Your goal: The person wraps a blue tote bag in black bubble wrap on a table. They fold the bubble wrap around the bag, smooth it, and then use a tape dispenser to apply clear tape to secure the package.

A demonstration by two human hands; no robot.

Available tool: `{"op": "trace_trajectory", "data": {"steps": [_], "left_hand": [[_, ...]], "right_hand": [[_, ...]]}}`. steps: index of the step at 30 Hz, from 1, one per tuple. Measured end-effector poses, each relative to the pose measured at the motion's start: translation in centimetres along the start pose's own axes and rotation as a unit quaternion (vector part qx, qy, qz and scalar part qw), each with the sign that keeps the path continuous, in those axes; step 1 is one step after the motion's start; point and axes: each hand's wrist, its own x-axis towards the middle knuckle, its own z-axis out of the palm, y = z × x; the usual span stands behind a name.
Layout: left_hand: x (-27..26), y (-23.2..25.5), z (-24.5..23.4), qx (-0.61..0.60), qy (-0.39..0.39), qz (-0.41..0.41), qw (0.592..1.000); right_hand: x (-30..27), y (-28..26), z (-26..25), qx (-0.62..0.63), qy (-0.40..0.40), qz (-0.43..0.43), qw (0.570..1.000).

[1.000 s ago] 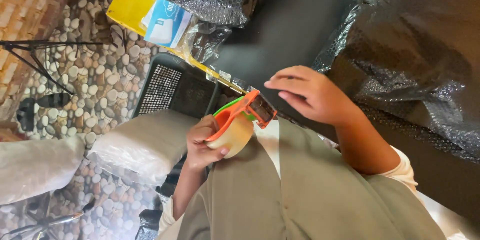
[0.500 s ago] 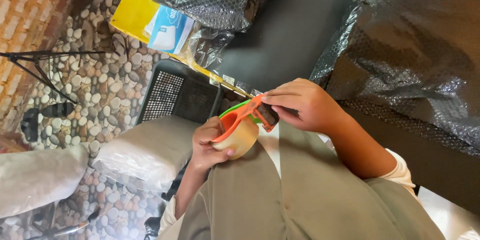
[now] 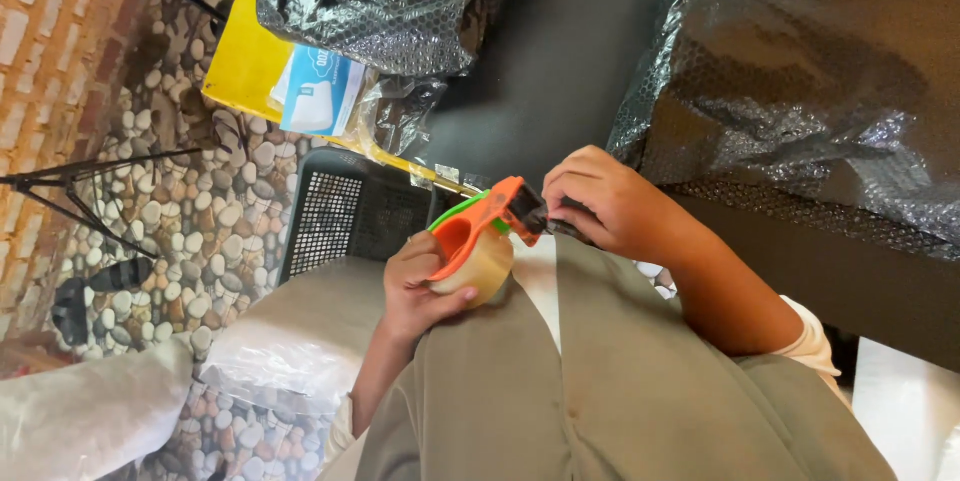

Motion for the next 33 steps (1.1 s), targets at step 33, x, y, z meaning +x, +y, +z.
{"op": "trace_trajectory", "data": {"steps": [33], "left_hand": [[-2.9,-3.9,0.0,-0.112,-0.021,-0.073,0.991]], "right_hand": [[-1.8,7.6,-3.3,0.301,0.026,0.355,0.884]]}}
